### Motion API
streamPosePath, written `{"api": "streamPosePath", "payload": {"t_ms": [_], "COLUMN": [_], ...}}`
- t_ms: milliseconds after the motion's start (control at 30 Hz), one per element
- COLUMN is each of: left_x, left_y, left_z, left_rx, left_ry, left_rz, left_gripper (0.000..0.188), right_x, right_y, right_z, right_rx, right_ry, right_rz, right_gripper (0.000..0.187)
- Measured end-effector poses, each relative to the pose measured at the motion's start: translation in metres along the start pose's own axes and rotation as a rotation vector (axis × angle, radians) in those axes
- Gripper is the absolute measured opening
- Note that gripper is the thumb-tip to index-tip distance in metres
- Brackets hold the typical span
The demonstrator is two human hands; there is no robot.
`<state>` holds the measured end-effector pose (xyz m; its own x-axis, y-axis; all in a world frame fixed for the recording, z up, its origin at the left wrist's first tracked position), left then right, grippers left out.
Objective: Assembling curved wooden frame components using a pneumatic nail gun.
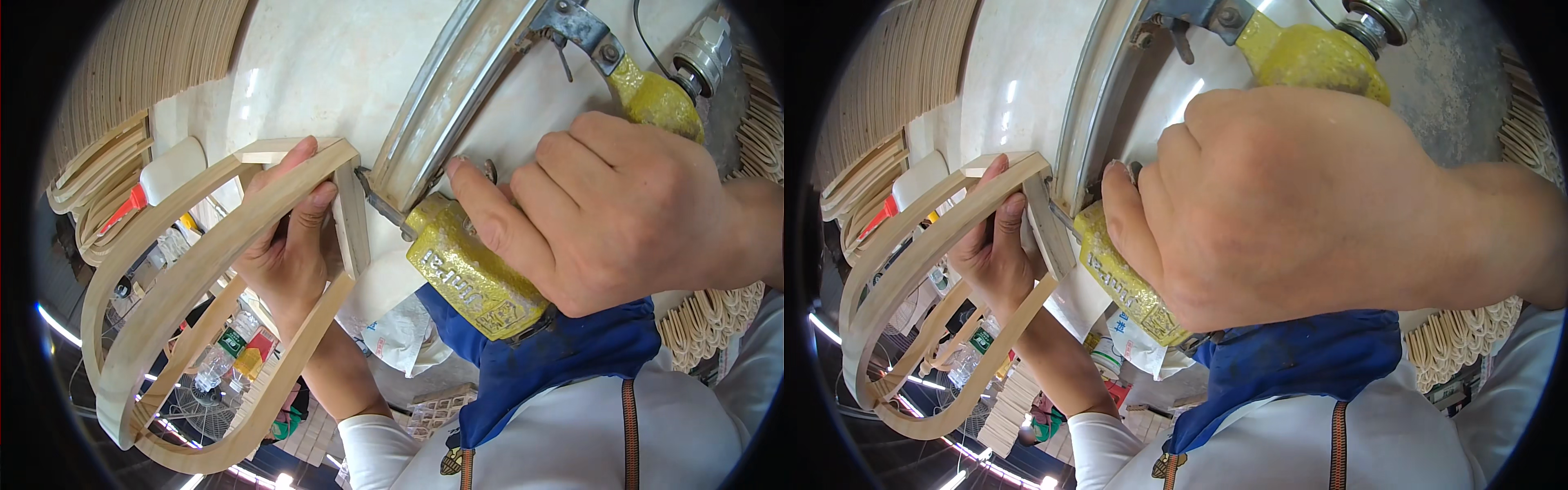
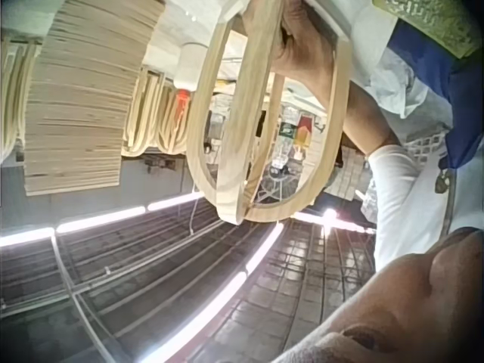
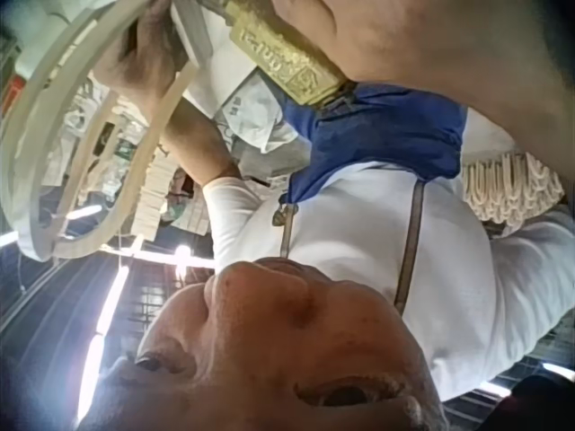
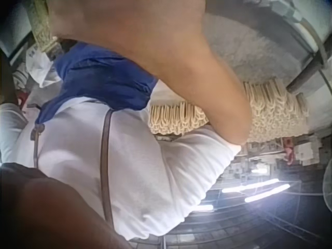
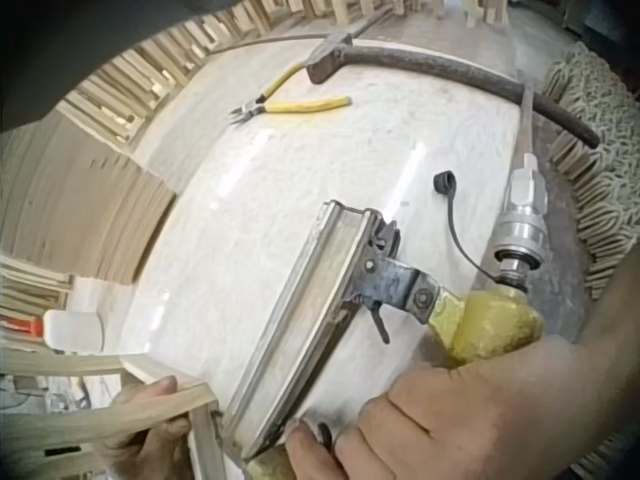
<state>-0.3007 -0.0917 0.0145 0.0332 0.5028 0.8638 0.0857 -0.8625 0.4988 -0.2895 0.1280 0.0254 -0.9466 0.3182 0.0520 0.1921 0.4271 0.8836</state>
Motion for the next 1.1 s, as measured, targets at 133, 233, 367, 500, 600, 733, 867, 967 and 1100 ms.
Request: {"api": "streamPosePath", "payload": {"t_ms": [133,233,367,500,600,733,867,967,1100], "left_x": [0.0002,0.0007,0.0018,0.0027,0.0042,0.0039,0.0023,0.0013,0.0019], "left_y": [0.0005,0.0005,-0.0011,-0.0011,-0.0026,-0.0023,-0.0008,-0.0017,-0.0024], "left_z": [0.0001,0.0000,-0.0007,-0.0006,-0.0010,-0.0008,-0.0003,-0.0001,-0.0007], "left_rx": [-0.002,-0.007,-0.022,-0.030,-0.028,-0.026,-0.030,-0.031,-0.034], "left_ry": [-0.008,-0.017,-0.031,-0.035,-0.042,-0.050,-0.049,-0.051,-0.061], "left_rz": [-0.011,-0.021,-0.038,-0.041,-0.050,-0.051,-0.025,-0.014,0.002], "left_gripper": [0.034,0.034,0.033,0.033,0.032,0.032,0.032,0.032,0.032], "right_x": [-0.0003,0.0003,0.0015,0.0015,0.0011,0.0007,0.0000,0.0000,0.0008], "right_y": [-0.0002,-0.0002,0.0001,-0.0004,-0.0006,-0.0021,-0.0005,-0.0006,-0.0003], "right_z": [-0.0002,-0.0009,-0.0018,-0.0024,-0.0003,0.0022,0.0030,0.0034,0.0044], "right_rx": [-0.018,-0.038,-0.066,-0.095,-0.089,-0.061,0.006,0.037,0.037], "right_ry": [-0.004,-0.007,-0.013,-0.017,-0.023,-0.031,-0.037,-0.068,-0.073], "right_rz": [0.000,0.004,0.011,0.013,0.013,0.014,0.011,0.010,0.002], "right_gripper": [0.015,0.013,0.012,0.011,0.010,0.010,0.010,0.009,0.009]}}
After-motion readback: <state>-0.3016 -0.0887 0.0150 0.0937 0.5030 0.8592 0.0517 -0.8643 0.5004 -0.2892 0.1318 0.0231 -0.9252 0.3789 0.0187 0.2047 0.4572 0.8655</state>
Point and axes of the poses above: each hand's wrist, its own z-axis away from the middle knuckle, its own y-axis out of the back of the hand, x = y × z, the point moved 8 cm from there along -z, towards the middle knuckle, and after that the axes turned 1 degree about x, right-handed, at the moved point
